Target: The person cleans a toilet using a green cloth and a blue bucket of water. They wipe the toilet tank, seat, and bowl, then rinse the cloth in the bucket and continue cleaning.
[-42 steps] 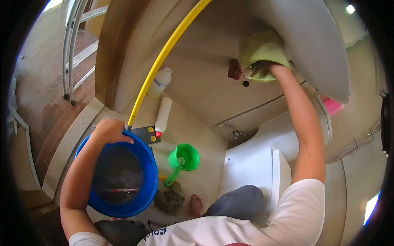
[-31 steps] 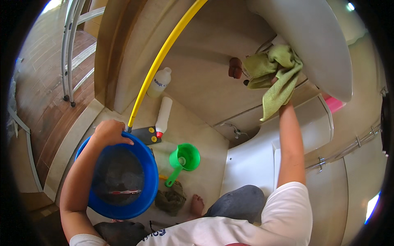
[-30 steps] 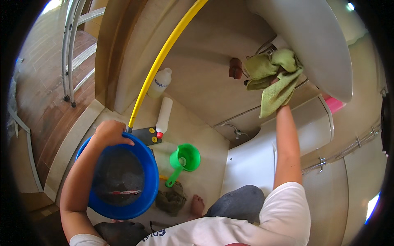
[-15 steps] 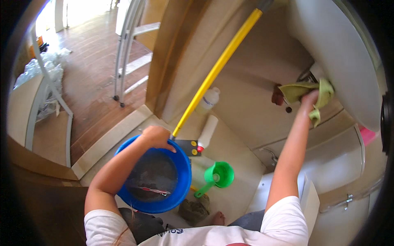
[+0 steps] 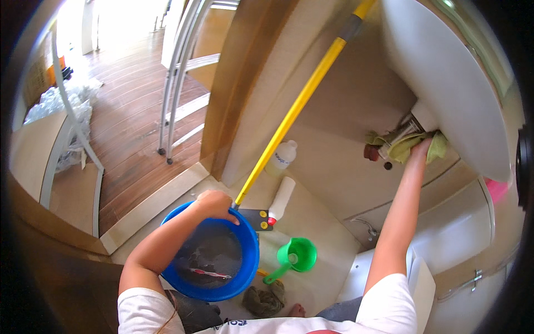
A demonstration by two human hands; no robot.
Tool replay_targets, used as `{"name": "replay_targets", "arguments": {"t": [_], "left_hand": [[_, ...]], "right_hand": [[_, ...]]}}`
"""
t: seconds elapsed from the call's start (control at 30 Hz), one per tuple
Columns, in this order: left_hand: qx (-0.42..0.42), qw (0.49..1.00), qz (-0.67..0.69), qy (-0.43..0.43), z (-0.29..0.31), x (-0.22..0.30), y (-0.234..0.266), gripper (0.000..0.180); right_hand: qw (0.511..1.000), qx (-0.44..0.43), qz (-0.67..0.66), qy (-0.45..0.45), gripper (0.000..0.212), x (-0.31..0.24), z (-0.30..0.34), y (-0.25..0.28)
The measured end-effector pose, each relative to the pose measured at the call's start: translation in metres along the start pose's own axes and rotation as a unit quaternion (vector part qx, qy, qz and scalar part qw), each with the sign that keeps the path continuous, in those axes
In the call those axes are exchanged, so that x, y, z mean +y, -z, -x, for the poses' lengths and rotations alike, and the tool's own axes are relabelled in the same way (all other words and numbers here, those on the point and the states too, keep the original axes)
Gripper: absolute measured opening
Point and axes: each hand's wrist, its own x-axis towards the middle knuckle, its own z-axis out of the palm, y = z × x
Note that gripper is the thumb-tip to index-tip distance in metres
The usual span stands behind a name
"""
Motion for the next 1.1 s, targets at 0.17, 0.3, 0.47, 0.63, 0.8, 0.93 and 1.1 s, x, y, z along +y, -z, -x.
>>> {"name": "replay_targets", "arguments": {"t": [0.17, 0.3, 0.47, 0.63, 0.8, 0.93, 1.1], "left_hand": [[-0.002, 1.0, 0.0, -0.009, -0.009, 0.002, -0.002, 0.062], [-0.005, 1.0, 0.001, 0.013, 0.007, -0.006, 0.002, 0.062], [0.003, 1.0, 0.011, 0.014, 0.003, 0.011, 0.01, 0.06], [-0.012, 0.999, 0.011, 0.031, 0.007, 0.007, 0.011, 0.06], [0.009, 1.0, 0.007, 0.004, 0.005, -0.004, 0.004, 0.061], [0.033, 0.999, 0.014, -0.03, -0.006, 0.0, -0.001, 0.062], [0.01, 1.0, 0.002, -0.014, -0.001, -0.005, 0.001, 0.065]], "right_hand": [[0.996, 0.02, -0.07, -0.045, 0.036, 0.002, -0.045, 0.031], [0.977, 0.121, -0.129, -0.115, 0.033, -0.017, 0.048, -0.022], [0.933, 0.035, 0.317, 0.165, 0.036, -0.012, 0.086, -0.018], [0.604, -0.228, 0.632, 0.428, 0.026, -0.056, 0.092, -0.026], [0.143, -0.435, 0.862, 0.218, 0.027, -0.043, 0.05, -0.08], [0.005, -0.433, 0.868, 0.241, 0.028, 0.0, 0.012, -0.086], [0.19, -0.465, 0.806, 0.314, 0.025, -0.029, 0.026, -0.07]]}}
